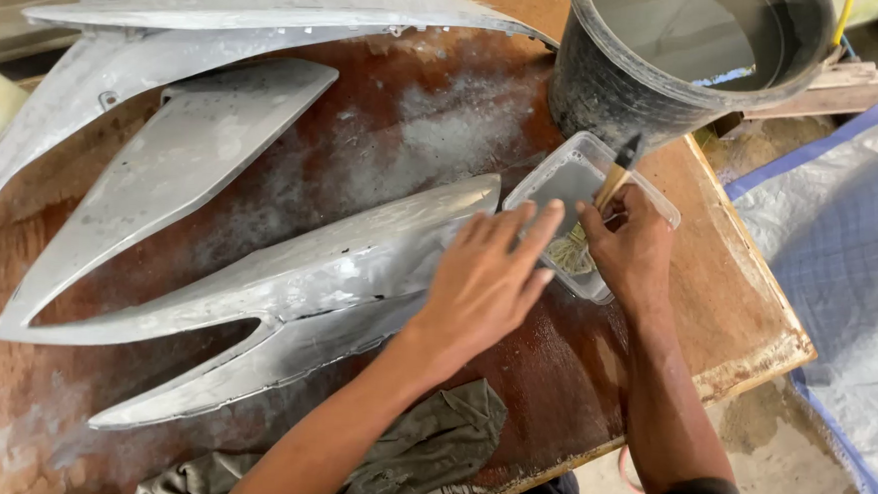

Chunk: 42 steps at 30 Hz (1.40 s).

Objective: The person sands several grey plastic car parts on a wooden workbench using a sanding block and water. They repeatedly dip the sanding block into a container of water and rub it over the surfaces of the parts, which are arranged on the table.

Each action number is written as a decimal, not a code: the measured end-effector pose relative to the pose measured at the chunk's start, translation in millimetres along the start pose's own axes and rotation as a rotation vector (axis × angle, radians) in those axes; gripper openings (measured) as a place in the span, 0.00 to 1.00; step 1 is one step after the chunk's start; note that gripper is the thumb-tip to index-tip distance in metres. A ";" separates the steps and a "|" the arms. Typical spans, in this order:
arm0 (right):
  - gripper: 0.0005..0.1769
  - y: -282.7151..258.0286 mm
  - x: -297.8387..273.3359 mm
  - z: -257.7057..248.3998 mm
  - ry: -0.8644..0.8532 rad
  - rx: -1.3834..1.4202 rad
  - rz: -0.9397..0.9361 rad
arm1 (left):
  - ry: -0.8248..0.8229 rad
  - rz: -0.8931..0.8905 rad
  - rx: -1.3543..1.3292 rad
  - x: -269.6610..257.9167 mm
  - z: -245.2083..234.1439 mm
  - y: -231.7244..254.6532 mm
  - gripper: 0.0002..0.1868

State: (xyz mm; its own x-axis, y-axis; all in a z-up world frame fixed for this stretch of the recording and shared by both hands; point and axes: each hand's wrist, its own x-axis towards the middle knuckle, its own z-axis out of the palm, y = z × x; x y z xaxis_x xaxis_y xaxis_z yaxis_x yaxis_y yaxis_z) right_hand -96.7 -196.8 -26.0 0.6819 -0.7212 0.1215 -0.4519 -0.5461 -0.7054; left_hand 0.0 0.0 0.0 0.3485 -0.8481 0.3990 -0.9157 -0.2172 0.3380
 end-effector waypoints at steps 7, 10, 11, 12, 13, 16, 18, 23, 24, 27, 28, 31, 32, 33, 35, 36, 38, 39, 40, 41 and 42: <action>0.14 -30.6 -29.0 -21.7 0.247 -0.110 -0.202 | 0.194 0.030 -0.042 42.1 55.2 24.3 0.23; 0.13 -39.8 -28.2 -22.8 0.251 -0.179 -0.333 | 0.319 0.020 0.081 44.3 46.7 33.3 0.16; 0.08 -53.9 -38.5 -32.5 0.268 0.036 -0.376 | 0.320 0.015 -0.052 43.7 31.3 40.3 0.18; 0.04 -66.7 -49.0 -42.6 0.277 0.255 -0.416 | 0.322 0.013 -0.185 43.0 16.8 48.0 0.21; 0.04 -61.2 -45.1 -35.9 0.268 0.252 -0.406 | 0.313 0.004 -0.191 41.1 26.6 42.8 0.21; 0.07 -50.3 -38.3 -30.0 0.251 0.031 -0.307 | 0.055 -0.017 0.000 44.4 42.8 36.2 0.14; 0.03 -52.5 -48.5 -33.3 0.289 0.164 -0.393 | 0.340 0.016 -0.199 40.0 34.3 40.8 0.27; 0.06 -33.7 -45.0 -16.4 0.288 0.120 -0.398 | 0.237 -0.014 -0.140 48.7 54.6 33.5 0.19; 0.07 -39.4 -49.5 -17.7 0.284 0.039 -0.361 | 0.229 -0.052 -0.179 51.2 55.5 31.3 0.09; 0.03 -45.5 -52.8 -21.5 0.285 0.175 -0.464 | 0.347 0.013 -0.180 47.4 41.5 35.9 0.12; 0.03 -46.9 -54.6 -19.1 0.276 0.175 -0.470 | 0.352 0.004 -0.179 47.4 43.1 34.5 0.12; 0.04 -51.3 -55.7 -20.6 0.270 -0.021 -0.439 | 0.176 -0.084 -0.147 51.0 44.3 29.5 0.08; 0.02 -51.7 -55.7 -25.3 0.259 0.139 -0.440 | 0.167 -0.071 -0.119 50.8 44.2 27.6 0.14; 0.01 -49.5 -63.1 -29.9 0.239 0.297 -0.419 | 0.142 -0.059 -0.099 44.5 46.3 29.4 0.21; 0.02 -12.4 -40.1 -18.9 0.274 0.167 -0.441 | 0.108 -0.077 -0.068 39.7 49.3 19.9 0.20; 0.05 5.9 -29.3 -13.9 0.319 0.034 -0.461 | 0.075 -0.082 -0.038 38.2 50.2 15.5 0.21; 0.02 -14.4 -45.1 -24.6 0.334 0.126 -0.437 | 0.168 -0.054 -0.066 28.6 32.6 12.8 0.20; 0.05 -22.8 -56.4 -30.1 0.335 0.210 -0.395 | 0.249 -0.031 -0.105 19.2 25.3 13.8 0.19; 0.05 -24.8 -50.6 -24.4 0.316 0.215 -0.404 | 0.255 -0.051 -0.099 17.3 24.5 7.6 0.19; 0.03 -25.5 -48.0 -21.9 0.362 0.078 -0.479 | 0.182 -0.054 -0.099 17.5 24.3 3.8 0.21; 0.01 -25.8 -44.6 -19.9 0.402 -0.059 -0.553 | 0.109 -0.057 -0.099 18.7 24.5 0.1 0.24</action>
State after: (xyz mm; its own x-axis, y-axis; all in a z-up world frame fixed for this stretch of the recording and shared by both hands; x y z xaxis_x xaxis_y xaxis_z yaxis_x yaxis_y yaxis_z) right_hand -126.8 -159.0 0.7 0.5600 -0.4254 0.7109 -0.1366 -0.8938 -0.4272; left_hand 1.5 -27.7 -13.4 0.4235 -0.7773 0.4652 -0.8717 -0.2099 0.4428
